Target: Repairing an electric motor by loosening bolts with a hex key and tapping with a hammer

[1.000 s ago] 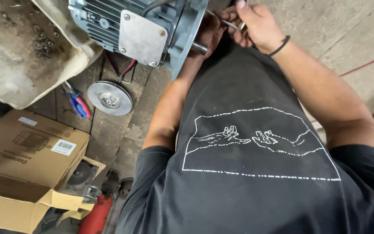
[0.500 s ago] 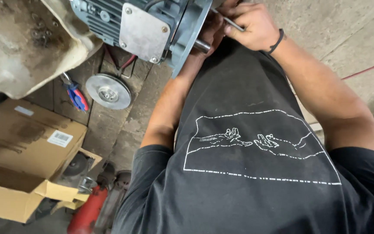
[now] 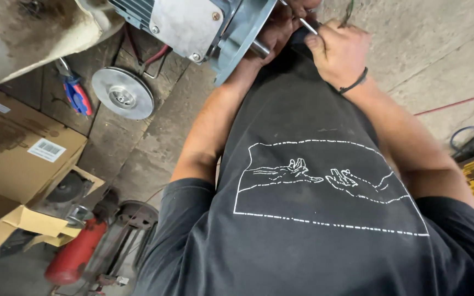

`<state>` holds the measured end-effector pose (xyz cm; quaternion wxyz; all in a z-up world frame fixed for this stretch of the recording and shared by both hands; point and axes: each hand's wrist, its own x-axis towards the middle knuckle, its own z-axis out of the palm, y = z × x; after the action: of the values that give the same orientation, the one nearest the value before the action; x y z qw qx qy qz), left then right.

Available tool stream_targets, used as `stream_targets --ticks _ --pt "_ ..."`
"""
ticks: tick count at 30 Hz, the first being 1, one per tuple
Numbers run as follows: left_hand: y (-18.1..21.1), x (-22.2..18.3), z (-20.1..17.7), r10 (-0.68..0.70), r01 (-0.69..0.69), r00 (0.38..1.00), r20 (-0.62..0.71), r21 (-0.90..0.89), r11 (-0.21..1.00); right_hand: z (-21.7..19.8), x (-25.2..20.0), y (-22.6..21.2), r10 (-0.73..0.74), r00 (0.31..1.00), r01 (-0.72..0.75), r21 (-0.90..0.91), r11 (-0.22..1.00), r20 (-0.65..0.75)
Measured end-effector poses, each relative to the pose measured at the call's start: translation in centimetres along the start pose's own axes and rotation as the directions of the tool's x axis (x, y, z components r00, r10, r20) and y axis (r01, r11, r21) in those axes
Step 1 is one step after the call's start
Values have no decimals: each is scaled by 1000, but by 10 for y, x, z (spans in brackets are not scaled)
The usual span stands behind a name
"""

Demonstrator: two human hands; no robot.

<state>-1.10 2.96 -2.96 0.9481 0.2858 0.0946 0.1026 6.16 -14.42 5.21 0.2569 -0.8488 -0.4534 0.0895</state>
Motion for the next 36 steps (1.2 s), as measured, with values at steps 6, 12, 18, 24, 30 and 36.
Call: stream_targets --ticks 6,12,18,24,30,36 --pt "-10 -5 -12 -159 160 987 14 -149 976 11 4 -5 -26 995 28 20 999 -96" --pt "6 0 1 -148 137 982 119 93 986 29 13 -15 14 974 117 563 818 -224" --pt "5 -11 -9 -67 57 993 96 106 993 40 6 -34 445 827 -283 938 -198 343" --pt "-4 -40 -32 -205 232 966 -160 175 957 -6 15 -40 394 852 -451 865 221 344" --pt "75 -105 40 -274 448 889 -367 820 355 -37 -17 -21 69 952 -298 863 409 297" --pt "115 -101 119 -204 218 976 -78 339 915 -56 -9 -58 -140 944 -183 830 528 298"
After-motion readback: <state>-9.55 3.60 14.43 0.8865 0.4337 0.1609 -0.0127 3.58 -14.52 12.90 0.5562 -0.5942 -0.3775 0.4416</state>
